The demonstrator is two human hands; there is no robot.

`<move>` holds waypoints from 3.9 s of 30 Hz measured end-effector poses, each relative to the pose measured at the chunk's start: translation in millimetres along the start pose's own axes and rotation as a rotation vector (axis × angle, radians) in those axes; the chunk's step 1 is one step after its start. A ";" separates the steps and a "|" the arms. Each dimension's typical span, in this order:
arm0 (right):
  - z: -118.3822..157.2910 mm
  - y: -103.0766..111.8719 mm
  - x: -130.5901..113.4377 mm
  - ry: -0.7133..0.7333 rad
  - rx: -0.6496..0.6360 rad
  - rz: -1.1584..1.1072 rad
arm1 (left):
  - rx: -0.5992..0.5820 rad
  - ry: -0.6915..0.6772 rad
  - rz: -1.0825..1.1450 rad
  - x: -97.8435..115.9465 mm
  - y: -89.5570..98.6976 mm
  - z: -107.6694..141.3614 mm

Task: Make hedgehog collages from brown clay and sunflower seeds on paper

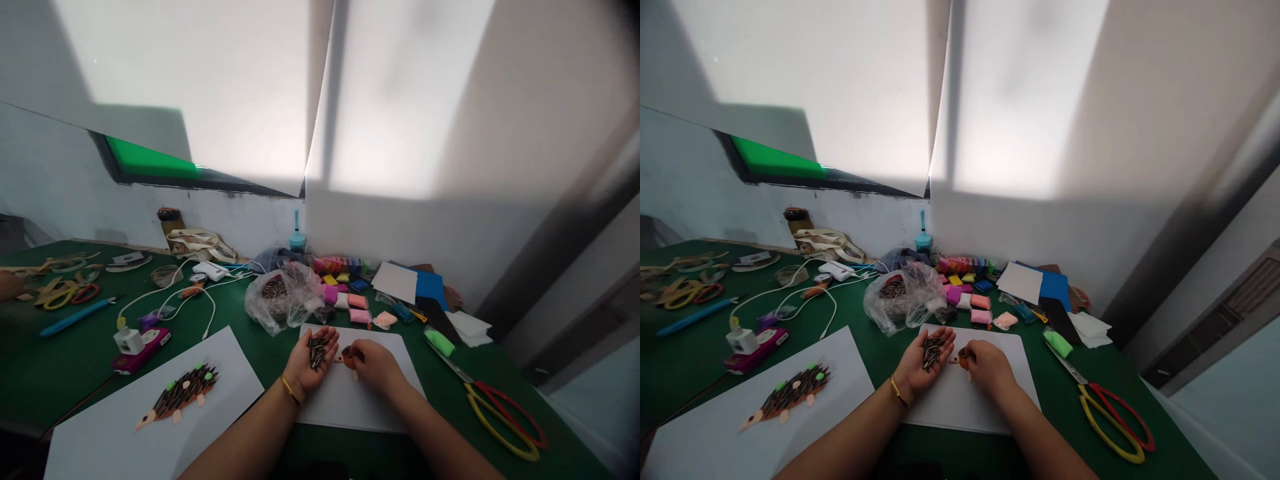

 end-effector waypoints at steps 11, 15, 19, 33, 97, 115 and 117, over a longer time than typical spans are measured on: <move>-1.0 2.4 -8.6 0.042 0.007 0.064 | -0.010 -0.001 -0.006 0.3 1.2 -1.6; -0.1 7.1 -3.3 0.020 0.061 0.031 | -0.001 -0.004 -0.007 0.3 0.0 -0.2; -1.2 15.3 7.8 -0.023 0.094 -0.043 | 0.006 -0.008 -0.009 0.1 -1.0 0.8; -1.3 10.1 1.0 0.067 0.069 0.092 | -0.026 0.007 -0.012 0.6 2.4 -3.3; -0.4 1.6 -4.2 0.193 0.281 0.143 | 0.010 -0.003 -0.007 -0.2 1.5 -1.0; 2.5 3.2 -5.7 0.229 0.259 0.164 | 0.001 0.000 -0.025 -0.2 0.6 -0.8; 2.3 3.6 -4.8 0.225 0.261 0.157 | 0.002 0.002 -0.016 -0.2 1.1 -1.1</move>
Point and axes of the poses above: each hand's wrist, its own z-axis away from the middle knuckle, its own y-axis out of the back of the hand, x = y × z, the point moved 6 cm from there along -z, towards the middle knuckle, and after that the axes turned 10 degrees about z, right-handed, at the moved point
